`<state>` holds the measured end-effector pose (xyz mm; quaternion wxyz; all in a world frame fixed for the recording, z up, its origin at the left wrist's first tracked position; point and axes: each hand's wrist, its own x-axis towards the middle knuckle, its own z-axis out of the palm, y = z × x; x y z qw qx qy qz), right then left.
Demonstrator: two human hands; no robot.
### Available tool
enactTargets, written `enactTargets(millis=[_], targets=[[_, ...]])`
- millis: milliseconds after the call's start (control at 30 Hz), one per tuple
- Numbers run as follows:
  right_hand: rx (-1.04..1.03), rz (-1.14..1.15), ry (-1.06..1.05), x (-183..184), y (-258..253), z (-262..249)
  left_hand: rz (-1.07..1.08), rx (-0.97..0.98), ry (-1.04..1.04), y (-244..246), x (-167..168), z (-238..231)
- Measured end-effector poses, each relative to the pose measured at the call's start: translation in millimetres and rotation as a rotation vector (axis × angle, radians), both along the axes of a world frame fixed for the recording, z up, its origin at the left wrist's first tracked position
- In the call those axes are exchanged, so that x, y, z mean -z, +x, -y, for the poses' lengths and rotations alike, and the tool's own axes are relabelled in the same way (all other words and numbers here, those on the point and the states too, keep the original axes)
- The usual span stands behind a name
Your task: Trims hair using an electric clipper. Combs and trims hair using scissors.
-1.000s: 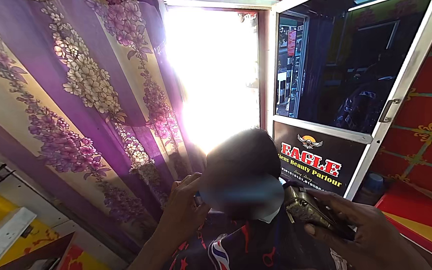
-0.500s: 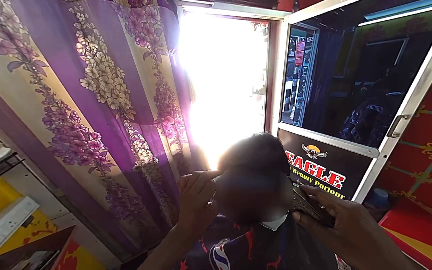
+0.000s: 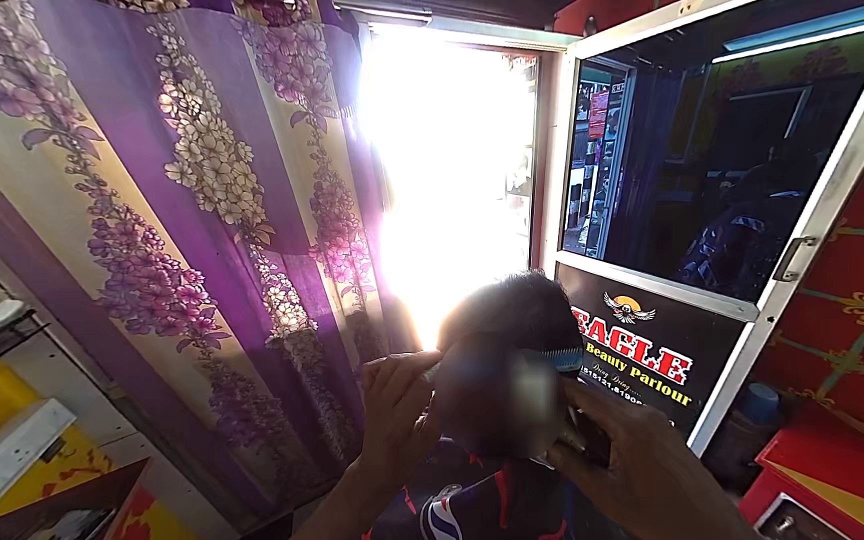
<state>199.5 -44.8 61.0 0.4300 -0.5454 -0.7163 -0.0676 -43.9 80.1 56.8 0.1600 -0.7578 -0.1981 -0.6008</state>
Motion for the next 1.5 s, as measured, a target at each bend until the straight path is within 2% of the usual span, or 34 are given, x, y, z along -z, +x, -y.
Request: enactTargets(millis=[100,167,233,333,433,600,733,867,1000,1133,1500], targets=[[-0.202,-0.02,-0.168,7,-2,14,0.097,0.031,-0.083,-7,-3,8],[-0.271,-0.031,-0.336,8,1,26,0.068,0.048,-0.123,-16,-5,8],[-0.275,-0.04,-0.398,11,5,35,-0.008,0.063,-0.144,-24,-5,5],[-0.272,-0.071,-0.399,16,15,43,-0.172,0.031,-0.165,-31,-2,1],[-0.293,-0.129,-0.361,20,26,47,-0.238,0.021,-0.184,-31,8,0],[-0.463,-0.369,-0.359,15,36,53,-0.232,0.086,-0.36,-33,17,8],[-0.432,-0.643,-0.366,11,14,54,-0.155,0.15,-0.59,-34,12,8],[-0.313,-0.782,-0.38,21,-5,38,-0.09,0.107,-0.502,-29,7,5],[-0.225,-0.788,-0.36,29,-14,22,-0.057,0.052,-0.343,-23,11,-1],[-0.196,-0.768,-0.341,29,-20,17,-0.03,0.046,-0.238,-18,13,-7],[-0.164,-0.753,-0.258,30,-25,6,0.043,0.011,-0.126,-13,15,-12]])
